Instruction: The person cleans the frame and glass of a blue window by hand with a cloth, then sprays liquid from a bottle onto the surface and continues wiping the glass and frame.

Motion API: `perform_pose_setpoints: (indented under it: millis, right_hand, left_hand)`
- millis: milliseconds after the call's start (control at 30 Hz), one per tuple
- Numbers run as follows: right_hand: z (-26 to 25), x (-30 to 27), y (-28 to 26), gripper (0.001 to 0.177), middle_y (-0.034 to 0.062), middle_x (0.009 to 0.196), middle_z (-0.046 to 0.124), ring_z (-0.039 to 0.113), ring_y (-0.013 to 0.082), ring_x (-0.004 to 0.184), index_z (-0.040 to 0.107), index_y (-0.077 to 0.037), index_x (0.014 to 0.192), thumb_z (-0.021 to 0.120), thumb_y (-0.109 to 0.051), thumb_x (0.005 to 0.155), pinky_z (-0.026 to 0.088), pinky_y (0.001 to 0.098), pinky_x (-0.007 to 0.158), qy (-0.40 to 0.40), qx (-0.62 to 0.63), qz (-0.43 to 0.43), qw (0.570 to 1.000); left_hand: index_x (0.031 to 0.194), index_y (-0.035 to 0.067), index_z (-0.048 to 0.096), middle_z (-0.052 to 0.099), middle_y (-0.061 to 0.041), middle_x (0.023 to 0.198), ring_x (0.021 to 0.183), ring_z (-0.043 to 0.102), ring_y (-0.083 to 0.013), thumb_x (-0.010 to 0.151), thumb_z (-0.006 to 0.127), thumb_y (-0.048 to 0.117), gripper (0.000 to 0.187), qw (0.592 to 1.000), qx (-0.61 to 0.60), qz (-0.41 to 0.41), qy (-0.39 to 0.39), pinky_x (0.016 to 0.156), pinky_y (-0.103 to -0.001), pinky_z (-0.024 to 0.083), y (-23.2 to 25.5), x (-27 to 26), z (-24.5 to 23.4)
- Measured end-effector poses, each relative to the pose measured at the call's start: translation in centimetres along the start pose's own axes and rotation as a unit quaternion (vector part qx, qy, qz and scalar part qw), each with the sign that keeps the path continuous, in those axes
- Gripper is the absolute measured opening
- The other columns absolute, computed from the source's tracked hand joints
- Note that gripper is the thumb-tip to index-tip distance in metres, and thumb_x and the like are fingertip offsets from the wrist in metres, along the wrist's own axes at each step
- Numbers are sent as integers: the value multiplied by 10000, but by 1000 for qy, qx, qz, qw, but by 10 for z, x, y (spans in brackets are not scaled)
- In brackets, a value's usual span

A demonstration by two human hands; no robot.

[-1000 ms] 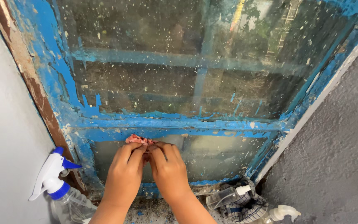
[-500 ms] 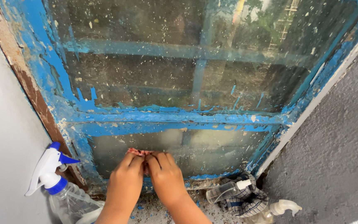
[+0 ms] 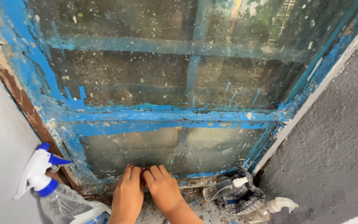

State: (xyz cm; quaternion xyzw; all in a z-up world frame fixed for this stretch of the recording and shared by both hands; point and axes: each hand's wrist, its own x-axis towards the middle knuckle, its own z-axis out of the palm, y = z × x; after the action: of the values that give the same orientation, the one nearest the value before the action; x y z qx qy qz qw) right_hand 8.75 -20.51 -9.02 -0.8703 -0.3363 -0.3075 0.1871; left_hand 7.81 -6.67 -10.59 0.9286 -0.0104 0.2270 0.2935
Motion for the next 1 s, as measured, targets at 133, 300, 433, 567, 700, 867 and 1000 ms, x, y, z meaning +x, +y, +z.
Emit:
perform_pose_setpoints:
  millis: [133, 300, 433, 567, 700, 867, 1000]
  right_hand:
    - [-14, 4, 2, 275, 82, 1029, 645, 618, 295, 932, 678, -33, 1054, 675, -45, 779, 568, 372, 745, 36, 0, -20, 999]
    - [-44, 20, 4, 303, 101, 1047, 656, 619, 310, 923, 675, -24, 1061, 702, -58, 761, 566, 391, 770, 108, 3, -31, 994]
    - [-77, 40, 9, 274, 90, 1017, 663, 624, 309, 898, 680, -60, 1034, 743, -50, 768, 554, 397, 735, 159, -18, 5, 987]
    - [-110, 62, 18, 326, 81, 1054, 674, 635, 302, 918, 674, -66, 1071, 756, -29, 757, 556, 397, 750, 217, -32, 12, 975]
    - [-117, 64, 18, 333, 84, 1062, 668, 635, 302, 921, 672, -58, 1095, 769, -32, 778, 559, 396, 761, 223, -24, 5, 975]
    - [-106, 57, 19, 307, 90, 1076, 658, 641, 308, 966, 658, -52, 1100, 757, -8, 813, 562, 400, 801, 226, -13, 17, 974]
    - [-98, 47, 20, 307, 90, 1091, 669, 647, 307, 981, 659, -49, 1084, 751, 8, 797, 561, 398, 804, 218, -5, 36, 975]
  left_hand:
    - [1017, 49, 646, 679, -174, 1071, 1063, 658, -394, 836, 658, 51, 182, 997, -31, 42, 62, 861, -481, 559, 11, 3, -7]
    - [994, 51, 667, 688, -139, 1004, 980, 676, -373, 839, 688, 51, 156, 994, -38, 63, 77, 819, -476, 554, 40, 19, -27]
    - [1006, 40, 687, 694, -118, 1017, 964, 693, -334, 812, 699, 1, 198, 948, -77, 218, 217, 887, -447, 575, 73, 42, -45]
    - [1010, 45, 722, 698, -105, 1009, 942, 689, -326, 819, 724, -21, 202, 938, -86, 233, 241, 843, -439, 566, 106, 63, -57]
    - [1030, 32, 728, 697, -106, 1049, 963, 689, -324, 822, 737, -25, 216, 928, -96, 244, 265, 831, -425, 566, 115, 61, -60]
    - [1006, 34, 733, 693, -88, 1040, 949, 687, -307, 818, 739, -30, 199, 928, -92, 255, 256, 824, -418, 568, 108, 58, -55]
    - [992, 27, 738, 697, -81, 1039, 950, 689, -297, 804, 726, -38, 200, 937, -85, 247, 231, 819, -405, 571, 102, 52, -49]
